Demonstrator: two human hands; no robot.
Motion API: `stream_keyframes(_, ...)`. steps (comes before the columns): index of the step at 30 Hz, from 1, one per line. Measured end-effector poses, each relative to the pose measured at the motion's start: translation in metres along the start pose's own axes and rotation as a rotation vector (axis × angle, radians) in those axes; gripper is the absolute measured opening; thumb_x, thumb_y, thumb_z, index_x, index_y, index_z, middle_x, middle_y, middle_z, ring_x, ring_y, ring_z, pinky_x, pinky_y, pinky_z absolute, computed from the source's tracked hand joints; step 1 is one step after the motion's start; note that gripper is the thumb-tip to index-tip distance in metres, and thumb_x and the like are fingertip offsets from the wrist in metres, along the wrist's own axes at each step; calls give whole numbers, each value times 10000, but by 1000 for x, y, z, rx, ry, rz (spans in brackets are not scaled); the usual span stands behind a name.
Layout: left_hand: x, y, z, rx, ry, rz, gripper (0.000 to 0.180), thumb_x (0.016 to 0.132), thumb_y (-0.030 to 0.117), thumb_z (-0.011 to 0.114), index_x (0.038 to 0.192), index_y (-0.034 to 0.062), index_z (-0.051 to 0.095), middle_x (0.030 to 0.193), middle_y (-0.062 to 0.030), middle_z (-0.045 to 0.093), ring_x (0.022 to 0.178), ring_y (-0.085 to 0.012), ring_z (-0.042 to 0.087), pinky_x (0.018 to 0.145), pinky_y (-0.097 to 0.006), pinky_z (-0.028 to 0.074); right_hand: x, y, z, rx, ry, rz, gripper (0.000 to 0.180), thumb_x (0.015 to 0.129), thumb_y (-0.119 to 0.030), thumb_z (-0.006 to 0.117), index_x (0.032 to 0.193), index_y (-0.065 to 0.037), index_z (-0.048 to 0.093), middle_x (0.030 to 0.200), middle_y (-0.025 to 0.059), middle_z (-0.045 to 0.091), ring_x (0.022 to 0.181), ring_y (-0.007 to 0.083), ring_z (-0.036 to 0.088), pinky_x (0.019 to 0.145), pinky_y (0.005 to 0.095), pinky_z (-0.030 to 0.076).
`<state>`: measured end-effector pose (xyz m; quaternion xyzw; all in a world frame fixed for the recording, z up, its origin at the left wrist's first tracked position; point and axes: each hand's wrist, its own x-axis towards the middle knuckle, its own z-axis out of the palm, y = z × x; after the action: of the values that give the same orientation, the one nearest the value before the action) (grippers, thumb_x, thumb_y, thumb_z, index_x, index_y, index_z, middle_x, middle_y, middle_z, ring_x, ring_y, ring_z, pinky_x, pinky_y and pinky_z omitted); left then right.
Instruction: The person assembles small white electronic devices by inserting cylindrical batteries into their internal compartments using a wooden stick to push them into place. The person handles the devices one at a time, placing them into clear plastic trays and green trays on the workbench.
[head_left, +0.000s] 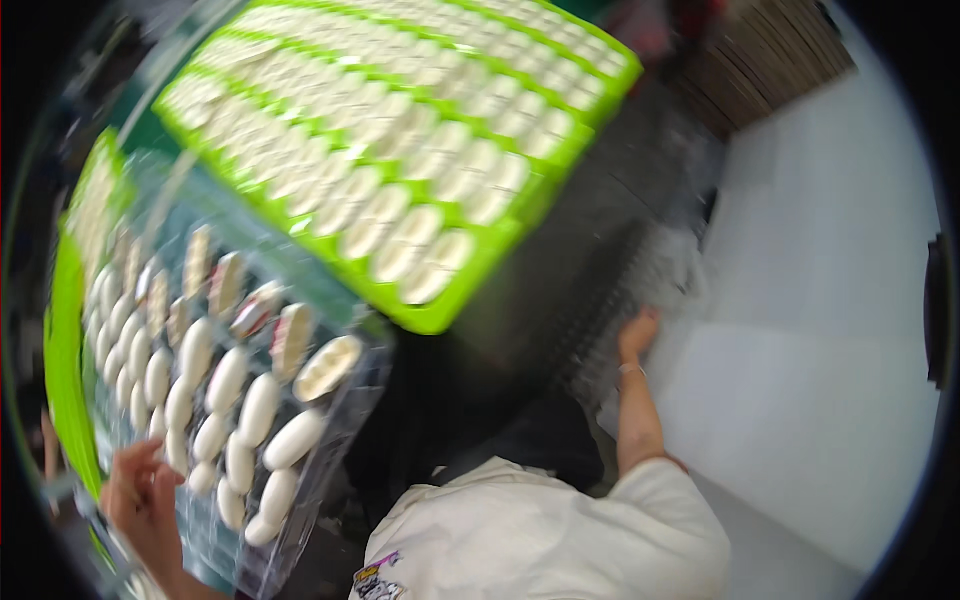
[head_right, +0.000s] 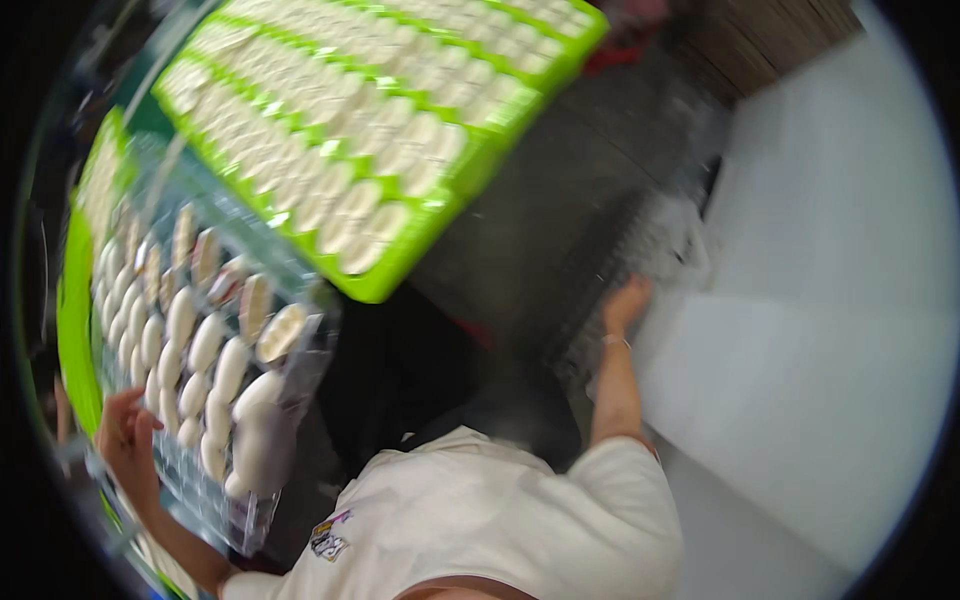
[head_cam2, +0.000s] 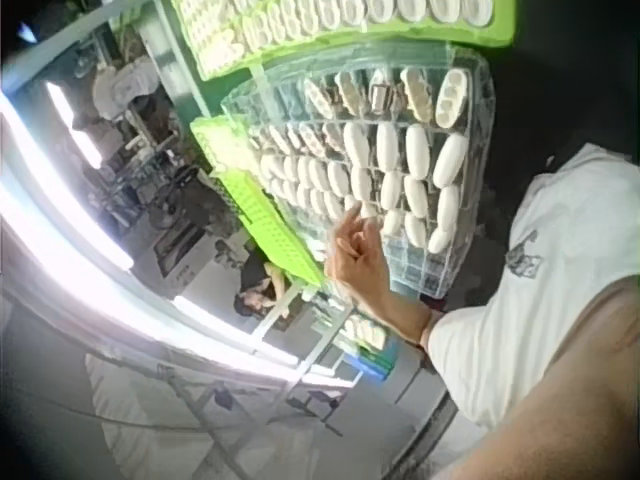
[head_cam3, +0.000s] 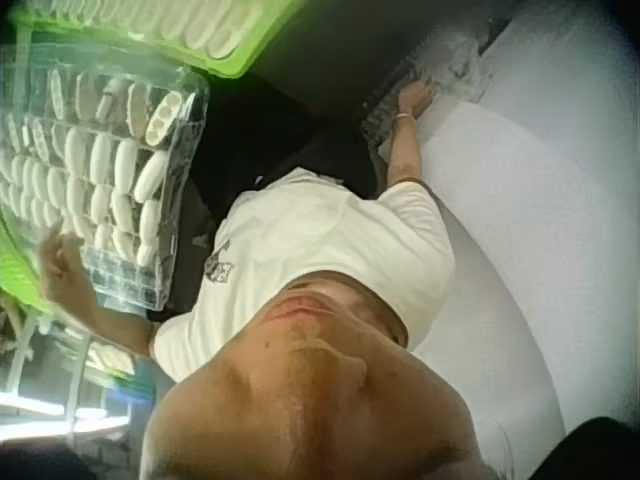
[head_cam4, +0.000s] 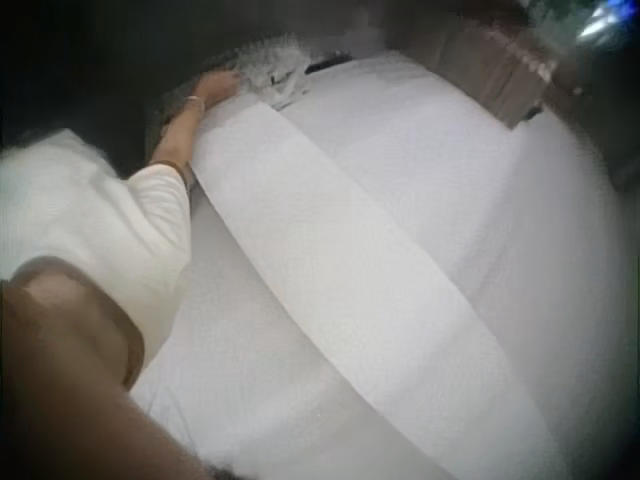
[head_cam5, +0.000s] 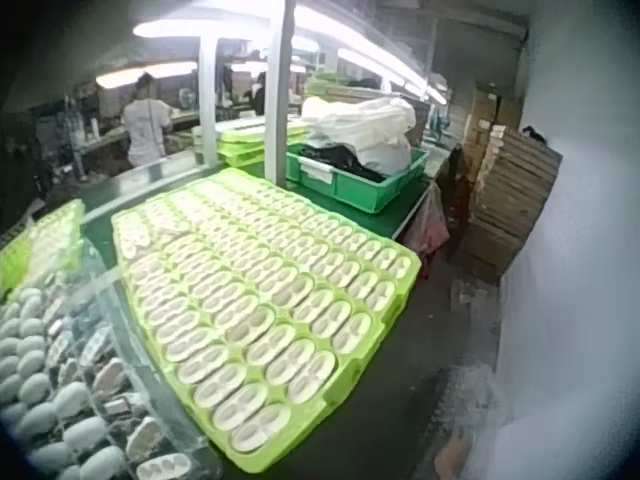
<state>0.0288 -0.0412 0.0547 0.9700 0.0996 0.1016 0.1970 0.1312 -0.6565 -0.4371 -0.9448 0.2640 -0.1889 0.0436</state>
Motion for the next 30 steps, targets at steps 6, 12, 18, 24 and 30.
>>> stream_keyframes(6, 12, -3, -20, -46, 104, -7, 190, 787, 191, 533, 849, 13, 555, 492, 14, 292, 435, -67, 269, 422, -231, 190, 56, -111, -112, 572, 150, 124, 381, 736, -43, 553, 1104, -19, 458, 1103, 122, 475, 1025, 237, 444, 855, 316, 369)
stream_keyframes(12, 23, -14, -17, -112, 80, -64, 229, 870, 195, 410, 831, 19, 552, 496, -6, 294, 444, -73, 278, 427, -234, 207, 83, -254, -282, 1001, 262, -208, 240, 814, -32, 467, 1053, -19, 472, 1133, 92, 464, 1050, 209, 437, 870, 312, 353)
stream_keyframes(18, -1, -55, -10, -80, 90, -118, 217, 867, 177, 393, 815, 29, 542, 535, 43, 320, 482, -36, 248, 435, -222, 168, 82, -295, -274, 1007, 111, -336, 213, 747, -40, 534, 958, -65, 538, 1070, 70, 505, 1005, 202, 459, 821, 306, 375)
stream_keyframes(24, 26, -66, 10, -169, 20, 10, 225, 893, 195, 412, 967, 18, 531, 582, 44, 382, 458, -31, 242, 402, -189, 180, 54, -149, -156, 595, -64, 123, 316, 708, -99, 588, 1013, -72, 507, 1048, 114, 495, 996, 252, 456, 828, 330, 377)
stream_keyframes(30, 59, -26, 26, -26, -97, 188, 232, 883, 168, 457, 940, -29, 565, 557, 1, 470, 393, -42, 251, 338, -205, 201, 22, -34, -49, 39, -271, 331, 511, 676, -184, 641, 1120, -41, 433, 1091, 169, 484, 1042, 317, 433, 881, 383, 357)
